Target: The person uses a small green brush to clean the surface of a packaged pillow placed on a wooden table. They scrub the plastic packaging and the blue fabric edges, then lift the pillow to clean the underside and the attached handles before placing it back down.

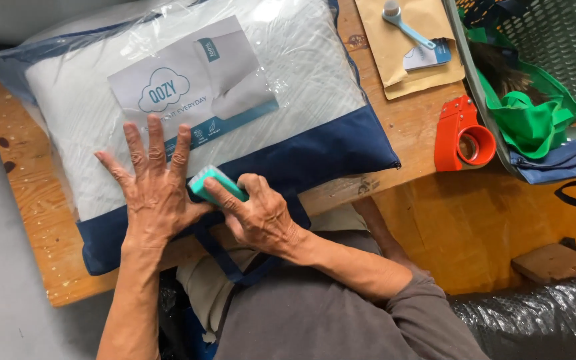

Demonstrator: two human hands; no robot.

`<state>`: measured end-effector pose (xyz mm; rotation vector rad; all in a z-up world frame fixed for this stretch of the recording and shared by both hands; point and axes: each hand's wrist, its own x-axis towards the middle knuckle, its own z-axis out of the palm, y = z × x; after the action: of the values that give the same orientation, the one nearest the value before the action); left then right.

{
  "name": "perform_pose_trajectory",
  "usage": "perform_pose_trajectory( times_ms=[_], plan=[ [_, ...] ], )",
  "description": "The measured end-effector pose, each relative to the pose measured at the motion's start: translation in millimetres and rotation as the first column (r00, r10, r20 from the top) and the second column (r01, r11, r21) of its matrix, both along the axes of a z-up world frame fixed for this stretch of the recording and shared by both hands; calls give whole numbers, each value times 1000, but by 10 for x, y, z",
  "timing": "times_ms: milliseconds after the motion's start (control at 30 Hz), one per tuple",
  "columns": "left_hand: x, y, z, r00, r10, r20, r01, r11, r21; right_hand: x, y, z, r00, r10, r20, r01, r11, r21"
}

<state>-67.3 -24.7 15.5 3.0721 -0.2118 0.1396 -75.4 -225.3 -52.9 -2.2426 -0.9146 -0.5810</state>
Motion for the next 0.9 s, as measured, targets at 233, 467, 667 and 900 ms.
perform_pose_trajectory(
  times_ms=[233, 467, 667, 900],
  plan=[
    [53, 111, -179, 999, -36, 16, 37, 997, -68, 421, -1225, -28, 860, -494, -124, 462, 860, -217],
    [47, 71, -113, 999, -31, -37, 28, 997, -71, 223, -918, 176, 900, -367, -237, 409, 898, 162],
    [21, 53, -77, 999, -27, -33, 26, 999, -42, -30, -151, -266, 995, -8, -104, 6, 1000, -16],
    [18, 122, -186, 998, -46, -32, 42, 993, -112, 294, -1367, -218, 846, -468, -255, 470, 881, -57]
  ],
)
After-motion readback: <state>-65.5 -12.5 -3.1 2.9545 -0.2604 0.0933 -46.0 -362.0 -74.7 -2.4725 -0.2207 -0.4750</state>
